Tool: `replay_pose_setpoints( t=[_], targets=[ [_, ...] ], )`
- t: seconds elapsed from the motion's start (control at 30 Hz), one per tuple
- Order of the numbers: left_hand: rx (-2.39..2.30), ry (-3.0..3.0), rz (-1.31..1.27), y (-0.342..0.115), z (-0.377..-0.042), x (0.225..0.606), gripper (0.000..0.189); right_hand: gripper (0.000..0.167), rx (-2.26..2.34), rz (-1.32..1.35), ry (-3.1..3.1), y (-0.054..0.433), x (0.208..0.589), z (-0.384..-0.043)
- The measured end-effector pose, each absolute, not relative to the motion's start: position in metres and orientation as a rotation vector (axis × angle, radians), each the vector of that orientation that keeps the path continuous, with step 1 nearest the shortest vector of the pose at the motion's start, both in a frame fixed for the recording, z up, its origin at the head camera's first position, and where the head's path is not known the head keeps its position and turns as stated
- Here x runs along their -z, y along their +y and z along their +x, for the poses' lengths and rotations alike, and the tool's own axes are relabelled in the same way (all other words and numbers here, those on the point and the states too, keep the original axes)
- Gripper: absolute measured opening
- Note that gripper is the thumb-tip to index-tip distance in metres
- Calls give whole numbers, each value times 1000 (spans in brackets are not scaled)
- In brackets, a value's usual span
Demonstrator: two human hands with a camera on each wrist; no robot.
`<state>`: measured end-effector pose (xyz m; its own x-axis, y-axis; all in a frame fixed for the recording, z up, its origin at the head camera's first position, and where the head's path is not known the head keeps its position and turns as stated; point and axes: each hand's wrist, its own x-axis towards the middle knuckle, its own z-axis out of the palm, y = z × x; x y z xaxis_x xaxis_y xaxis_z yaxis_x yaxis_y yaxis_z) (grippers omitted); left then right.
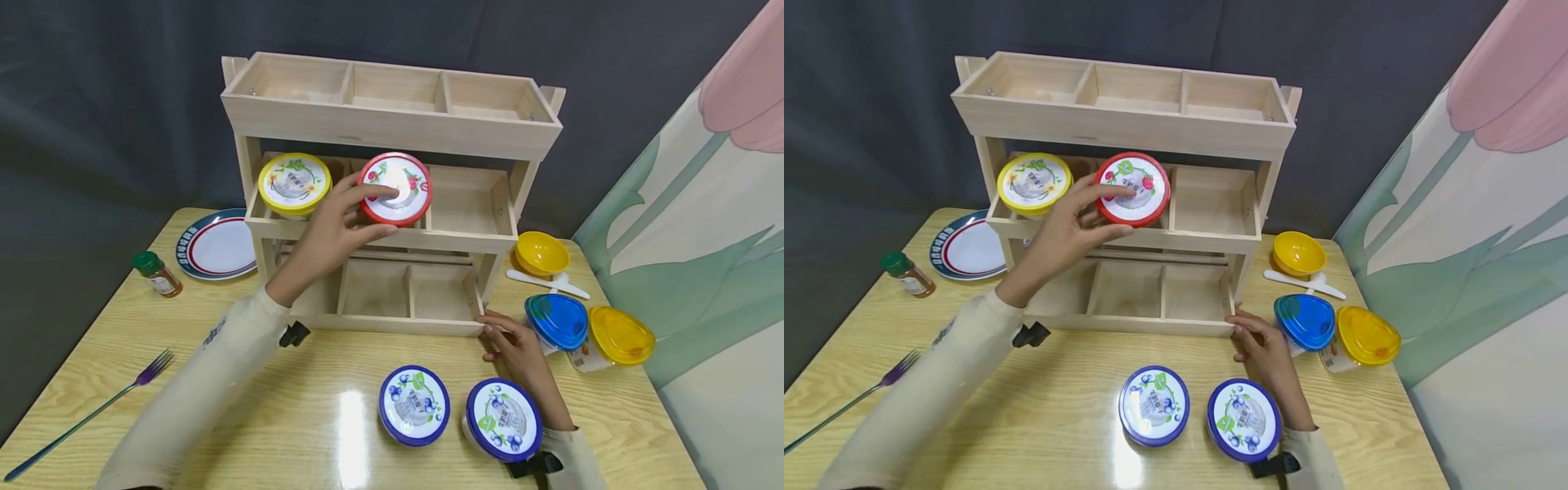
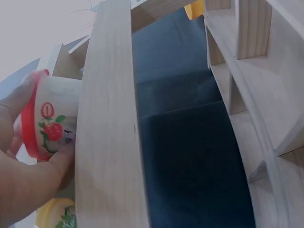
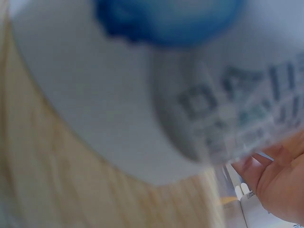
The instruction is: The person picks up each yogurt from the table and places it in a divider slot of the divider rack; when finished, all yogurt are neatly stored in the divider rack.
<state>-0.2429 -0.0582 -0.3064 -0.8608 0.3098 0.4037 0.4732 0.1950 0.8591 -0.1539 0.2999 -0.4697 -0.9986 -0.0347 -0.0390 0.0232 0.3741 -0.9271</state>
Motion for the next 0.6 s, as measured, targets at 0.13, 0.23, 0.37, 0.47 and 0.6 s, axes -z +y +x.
replay_pose_setpoints(
  t=[0.13,0.23,0.37,0.47,0.6],
  targets=[
    [1696,-2378,-700,-54,-246,305,47,30,1702,-17,2588,300,472,-156],
    [1650,-2431,-664,-52,-246,303,47,31,1690,-25,2593,300,474,-157],
    [1545,-2512,-625,-50,-247,302,49,31,1696,-33,2584,300,474,-156],
    [1527,-2537,-608,-50,-247,301,52,31,1702,-35,2582,301,473,-155],
    [1498,-2547,-615,-52,-241,298,59,31,1729,-30,2563,301,471,-155]
  ],
)
